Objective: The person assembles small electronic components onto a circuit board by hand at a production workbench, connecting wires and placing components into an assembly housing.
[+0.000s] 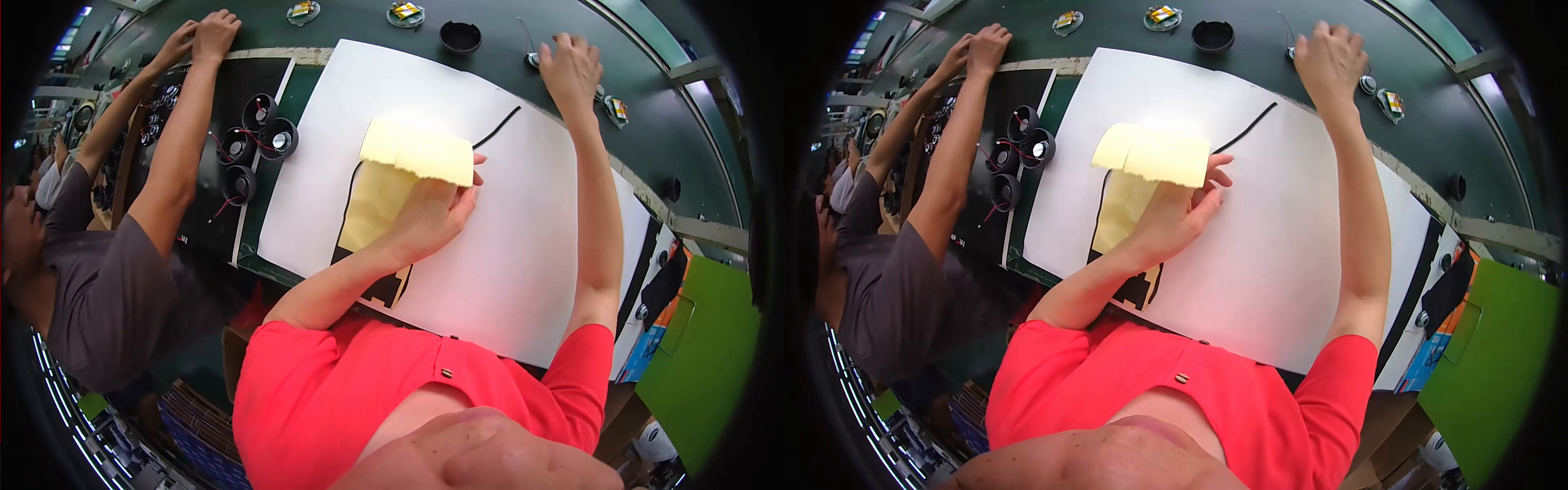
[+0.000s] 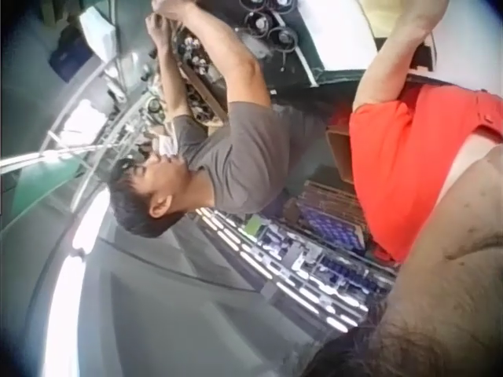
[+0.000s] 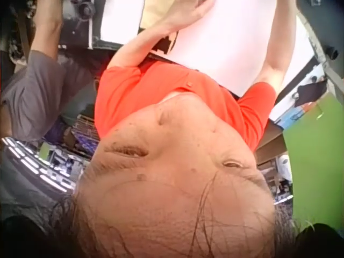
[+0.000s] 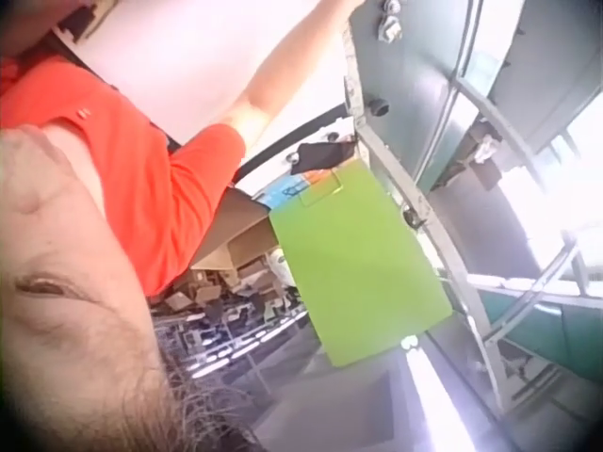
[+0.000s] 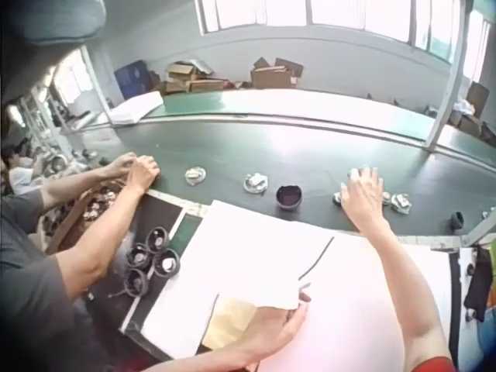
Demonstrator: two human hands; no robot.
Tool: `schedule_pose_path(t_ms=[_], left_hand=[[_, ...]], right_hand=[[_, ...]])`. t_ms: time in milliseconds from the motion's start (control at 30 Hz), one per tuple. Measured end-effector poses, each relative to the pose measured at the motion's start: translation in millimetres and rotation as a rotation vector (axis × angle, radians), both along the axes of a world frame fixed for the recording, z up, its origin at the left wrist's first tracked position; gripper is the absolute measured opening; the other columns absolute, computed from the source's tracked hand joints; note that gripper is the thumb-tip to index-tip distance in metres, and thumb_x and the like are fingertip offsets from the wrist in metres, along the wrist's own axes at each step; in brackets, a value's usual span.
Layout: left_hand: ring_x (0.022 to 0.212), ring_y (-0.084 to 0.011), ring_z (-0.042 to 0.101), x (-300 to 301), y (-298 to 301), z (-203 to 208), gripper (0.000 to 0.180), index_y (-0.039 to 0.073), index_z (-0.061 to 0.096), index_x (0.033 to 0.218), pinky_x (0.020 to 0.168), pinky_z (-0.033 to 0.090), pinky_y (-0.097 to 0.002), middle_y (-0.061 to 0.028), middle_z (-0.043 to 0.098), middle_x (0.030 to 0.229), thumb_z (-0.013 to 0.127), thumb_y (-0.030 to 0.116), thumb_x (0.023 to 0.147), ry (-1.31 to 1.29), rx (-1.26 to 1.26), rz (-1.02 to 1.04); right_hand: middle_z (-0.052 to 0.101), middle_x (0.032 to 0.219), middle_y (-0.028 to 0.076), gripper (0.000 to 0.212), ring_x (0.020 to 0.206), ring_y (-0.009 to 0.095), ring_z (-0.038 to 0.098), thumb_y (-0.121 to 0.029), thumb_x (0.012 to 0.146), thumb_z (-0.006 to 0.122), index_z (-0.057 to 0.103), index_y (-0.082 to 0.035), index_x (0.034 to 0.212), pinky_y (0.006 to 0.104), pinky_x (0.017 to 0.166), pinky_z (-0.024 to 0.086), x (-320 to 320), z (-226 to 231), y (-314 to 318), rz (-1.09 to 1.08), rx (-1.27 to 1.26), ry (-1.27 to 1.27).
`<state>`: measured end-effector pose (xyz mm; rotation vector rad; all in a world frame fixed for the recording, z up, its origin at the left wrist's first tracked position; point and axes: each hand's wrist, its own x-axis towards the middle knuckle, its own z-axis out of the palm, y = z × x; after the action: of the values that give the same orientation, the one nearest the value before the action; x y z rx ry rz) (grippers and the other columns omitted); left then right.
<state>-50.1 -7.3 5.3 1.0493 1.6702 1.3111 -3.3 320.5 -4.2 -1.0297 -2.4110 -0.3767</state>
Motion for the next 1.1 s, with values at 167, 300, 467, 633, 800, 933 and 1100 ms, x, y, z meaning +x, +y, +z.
schedule_pose_path(t_ms=[167,300,467,633,800,933,1100], left_hand=[[0.083,-0.0113,0.063,-8,3,-1,0.04,0.004,0.054,0.14,0.072,0.055,-0.0269,-0.0076,0.066,0.111,0.055,0.006,0.1,-0.141,-0.026,0.001],[0.083,-0.0119,0.065,-4,12,-9,0.033,0.003,0.061,0.133,0.073,0.056,-0.0275,-0.008,0.066,0.11,0.055,0.005,0.1,-0.054,-0.026,-0.061],[0.085,-0.0127,0.066,-5,7,-9,0.028,0.001,0.065,0.126,0.075,0.056,-0.0283,-0.0075,0.068,0.106,0.054,0.006,0.101,-0.01,-0.002,-0.06],[0.083,-0.0139,0.066,-8,11,-2,0.024,0.001,0.066,0.121,0.072,0.055,-0.0302,-0.0078,0.069,0.102,0.055,0.014,0.103,-0.309,-0.007,-0.102],[0.098,-0.019,0.071,-27,6,-1,0.038,-0.001,0.054,0.139,0.075,0.057,-0.0301,-0.0131,0.069,0.117,0.05,0.022,0.109,-0.42,0.141,-0.031],[0.109,-0.0287,0.07,-24,9,9,0.059,0.001,0.035,0.153,0.082,0.061,-0.0384,-0.0185,0.063,0.13,0.036,0.044,0.112,-0.67,0.114,-0.078],[0.113,-0.025,0.067,5,10,14,0.055,0.003,0.038,0.151,0.082,0.063,-0.0425,-0.0169,0.058,0.131,0.034,0.042,0.112,-0.749,0.011,-0.355]], right_hand=[[0.065,0.125,0.025,0.051,0.121,0.042,0.058,-0.032,0.092,0.069,0.062,0.001,0.131,0.0475,0.102,0.047,-119,28,-49,0.437,-0.388,0.186],[0.066,0.13,0.017,0.058,0.125,0.036,0.059,-0.04,0.091,0.072,0.059,-0.006,0.136,0.0505,0.101,0.049,-178,-28,-28,0.457,-0.27,0.085],[0.066,0.136,0.006,0.063,0.13,0.026,0.059,-0.042,0.093,0.075,0.055,-0.017,0.146,0.0489,0.102,0.049,-207,-30,-36,0.503,-0.328,-0.179],[0.064,0.132,0.017,0.062,0.124,0.035,0.059,-0.029,0.09,0.075,0.053,-0.007,0.143,0.0475,0.104,0.047,-164,24,-58,0.636,-0.328,0.037],[0.066,0.134,0.01,0.066,0.127,0.03,0.06,-0.015,0.083,0.081,0.055,-0.01,0.143,0.0466,0.109,0.047,-39,73,-113,0.794,-0.504,0.301],[0.064,0.128,0.012,0.074,0.119,0.032,0.06,-0.002,0.077,0.082,0.052,-0.008,0.145,0.0414,0.101,0.053,71,60,-158,0.878,-0.648,0.27],[0.062,0.133,0.013,0.076,0.123,0.035,0.058,0.001,0.077,0.08,0.05,-0.008,0.147,0.0431,0.1,0.055,134,40,-204,0.839,-0.778,0.274]])
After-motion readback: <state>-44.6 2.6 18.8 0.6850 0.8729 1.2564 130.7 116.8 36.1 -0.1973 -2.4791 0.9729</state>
